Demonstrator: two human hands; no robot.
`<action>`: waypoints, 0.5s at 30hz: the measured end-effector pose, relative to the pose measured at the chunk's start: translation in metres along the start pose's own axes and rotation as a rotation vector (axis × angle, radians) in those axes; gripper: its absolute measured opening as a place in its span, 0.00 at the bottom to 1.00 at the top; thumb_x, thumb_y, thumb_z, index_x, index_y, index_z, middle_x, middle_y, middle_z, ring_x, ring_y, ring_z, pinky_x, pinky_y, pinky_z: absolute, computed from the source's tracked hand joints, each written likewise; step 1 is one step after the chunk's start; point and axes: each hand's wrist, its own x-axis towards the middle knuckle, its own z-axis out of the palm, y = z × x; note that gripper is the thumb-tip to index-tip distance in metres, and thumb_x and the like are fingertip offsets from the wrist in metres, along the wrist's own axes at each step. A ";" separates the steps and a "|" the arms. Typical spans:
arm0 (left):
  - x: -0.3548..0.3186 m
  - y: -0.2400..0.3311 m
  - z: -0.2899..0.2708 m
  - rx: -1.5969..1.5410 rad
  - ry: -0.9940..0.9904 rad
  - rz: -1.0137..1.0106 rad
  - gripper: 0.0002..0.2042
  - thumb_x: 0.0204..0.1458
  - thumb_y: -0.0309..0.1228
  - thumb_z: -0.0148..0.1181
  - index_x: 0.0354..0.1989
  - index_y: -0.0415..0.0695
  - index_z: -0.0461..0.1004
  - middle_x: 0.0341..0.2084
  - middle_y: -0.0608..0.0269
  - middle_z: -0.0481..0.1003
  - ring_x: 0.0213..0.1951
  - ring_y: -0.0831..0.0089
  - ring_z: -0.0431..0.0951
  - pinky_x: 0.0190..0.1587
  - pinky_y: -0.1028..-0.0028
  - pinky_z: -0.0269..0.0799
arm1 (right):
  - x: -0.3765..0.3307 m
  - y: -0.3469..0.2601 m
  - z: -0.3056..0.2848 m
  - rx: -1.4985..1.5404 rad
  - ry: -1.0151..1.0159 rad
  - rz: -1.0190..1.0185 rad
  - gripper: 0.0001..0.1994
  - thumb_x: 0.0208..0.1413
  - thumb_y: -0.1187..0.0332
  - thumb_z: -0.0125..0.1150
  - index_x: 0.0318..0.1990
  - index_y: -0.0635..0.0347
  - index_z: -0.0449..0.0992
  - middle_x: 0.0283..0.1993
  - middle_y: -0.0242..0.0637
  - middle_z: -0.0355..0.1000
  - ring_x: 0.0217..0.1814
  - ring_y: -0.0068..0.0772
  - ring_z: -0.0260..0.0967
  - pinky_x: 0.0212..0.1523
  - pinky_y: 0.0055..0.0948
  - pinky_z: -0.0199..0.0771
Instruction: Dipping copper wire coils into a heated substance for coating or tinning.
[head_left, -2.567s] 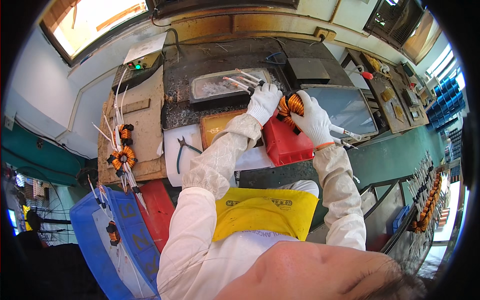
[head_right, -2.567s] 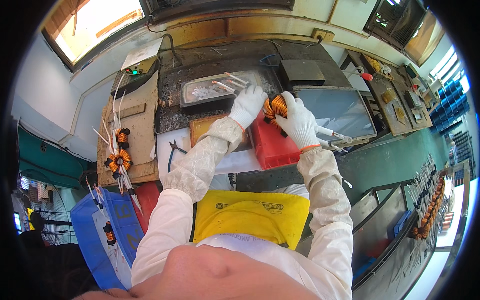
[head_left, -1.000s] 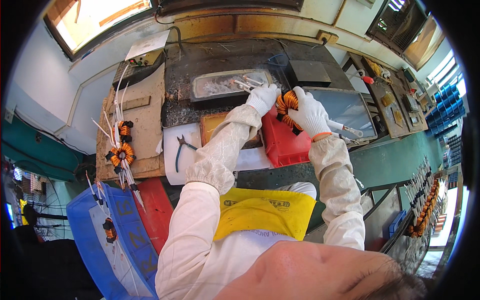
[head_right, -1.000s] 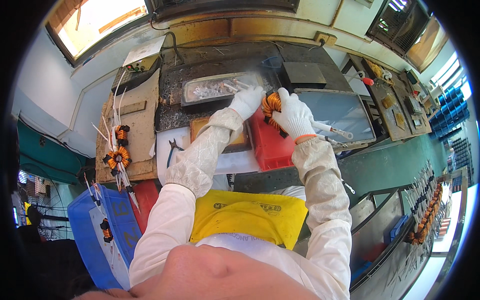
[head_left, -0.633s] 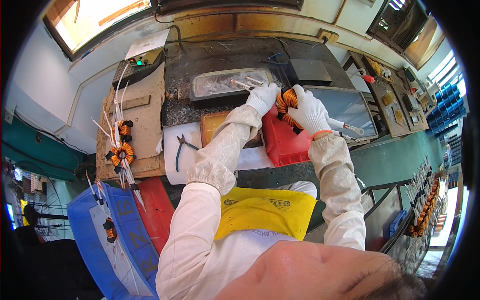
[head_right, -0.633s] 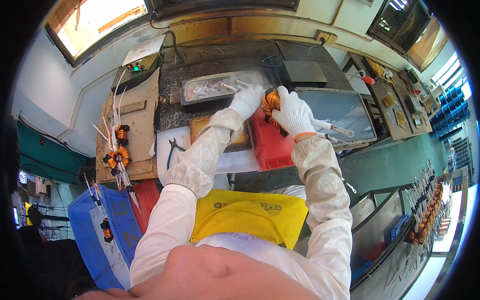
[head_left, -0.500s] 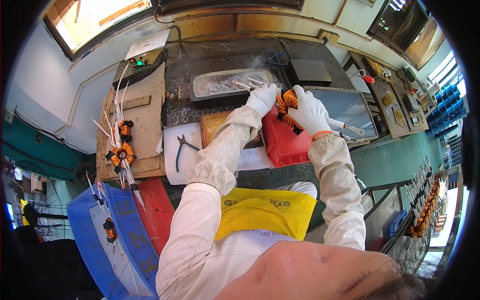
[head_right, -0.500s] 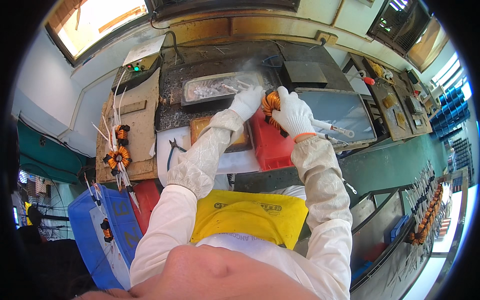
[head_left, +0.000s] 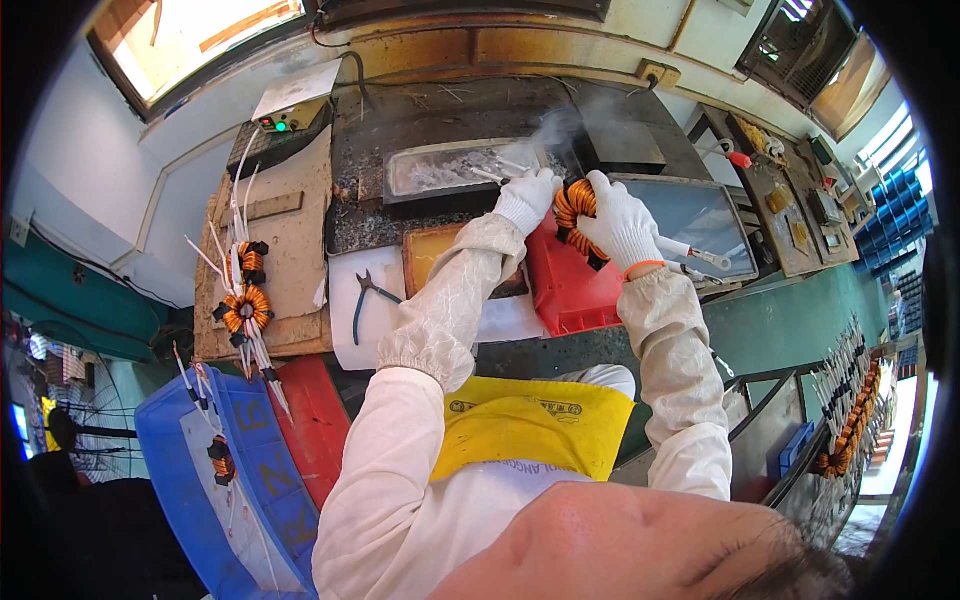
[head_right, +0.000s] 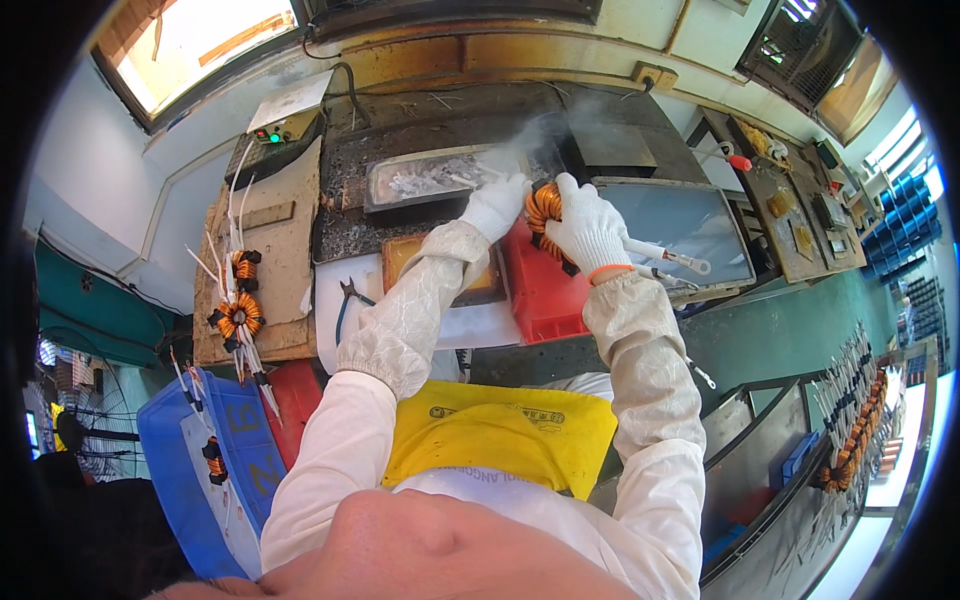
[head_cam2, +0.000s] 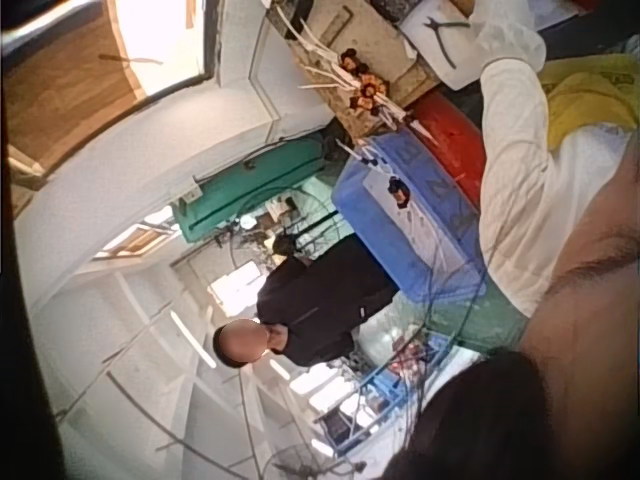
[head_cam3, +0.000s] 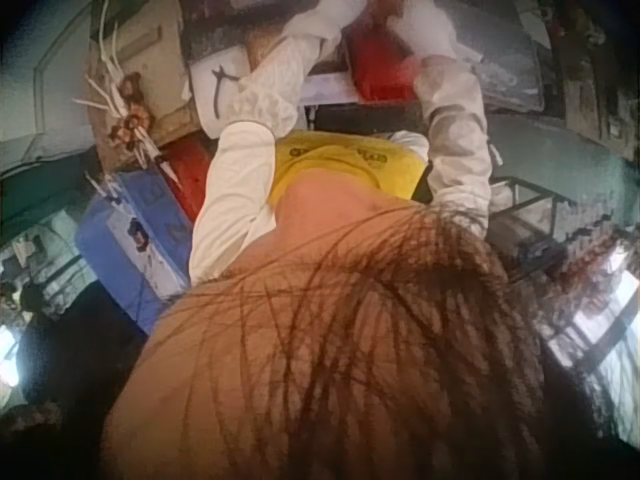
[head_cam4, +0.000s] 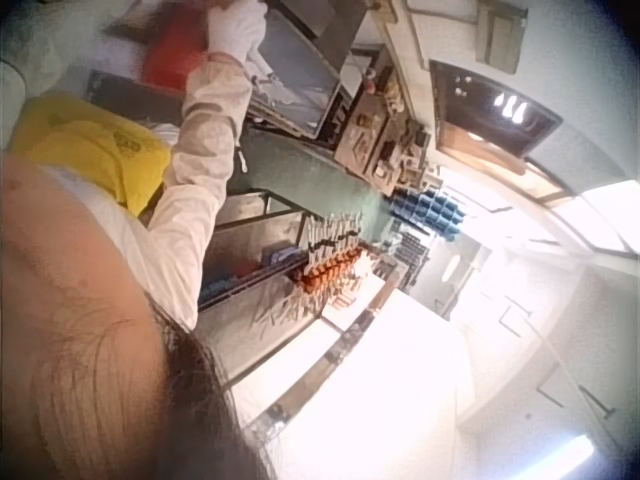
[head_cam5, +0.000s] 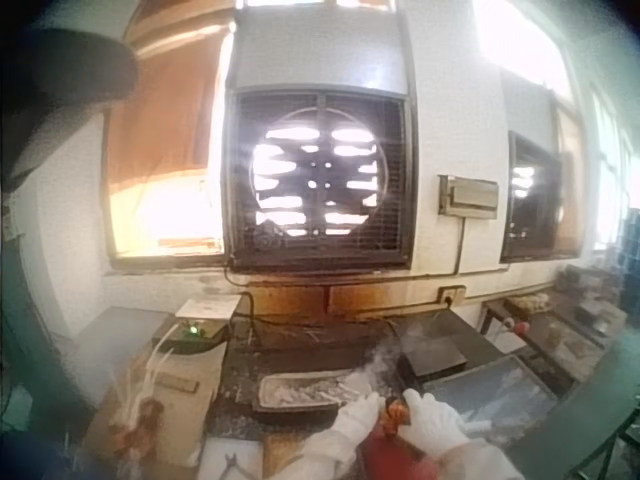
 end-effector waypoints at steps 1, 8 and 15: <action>0.001 0.002 -0.001 -0.005 -0.015 -0.021 0.13 0.64 0.38 0.42 0.47 0.45 0.68 0.43 0.46 0.73 0.42 0.47 0.78 0.45 0.56 0.74 | 0.000 0.001 0.000 0.000 0.006 0.002 0.24 0.49 0.61 0.66 0.51 0.55 0.65 0.46 0.53 0.73 0.46 0.59 0.75 0.44 0.49 0.78; -0.001 0.000 0.002 0.053 0.039 -0.014 0.10 0.60 0.34 0.47 0.44 0.46 0.72 0.41 0.53 0.73 0.46 0.52 0.76 0.43 0.60 0.77 | 0.001 -0.002 -0.001 -0.002 -0.020 0.002 0.24 0.49 0.61 0.66 0.51 0.56 0.65 0.46 0.54 0.73 0.46 0.59 0.75 0.44 0.49 0.78; -0.001 0.004 -0.003 -0.002 -0.020 -0.080 0.10 0.60 0.34 0.47 0.44 0.47 0.72 0.40 0.54 0.73 0.44 0.53 0.76 0.42 0.60 0.77 | -0.001 -0.001 -0.001 0.001 -0.003 -0.002 0.24 0.49 0.61 0.66 0.52 0.55 0.65 0.46 0.54 0.73 0.46 0.59 0.76 0.44 0.49 0.78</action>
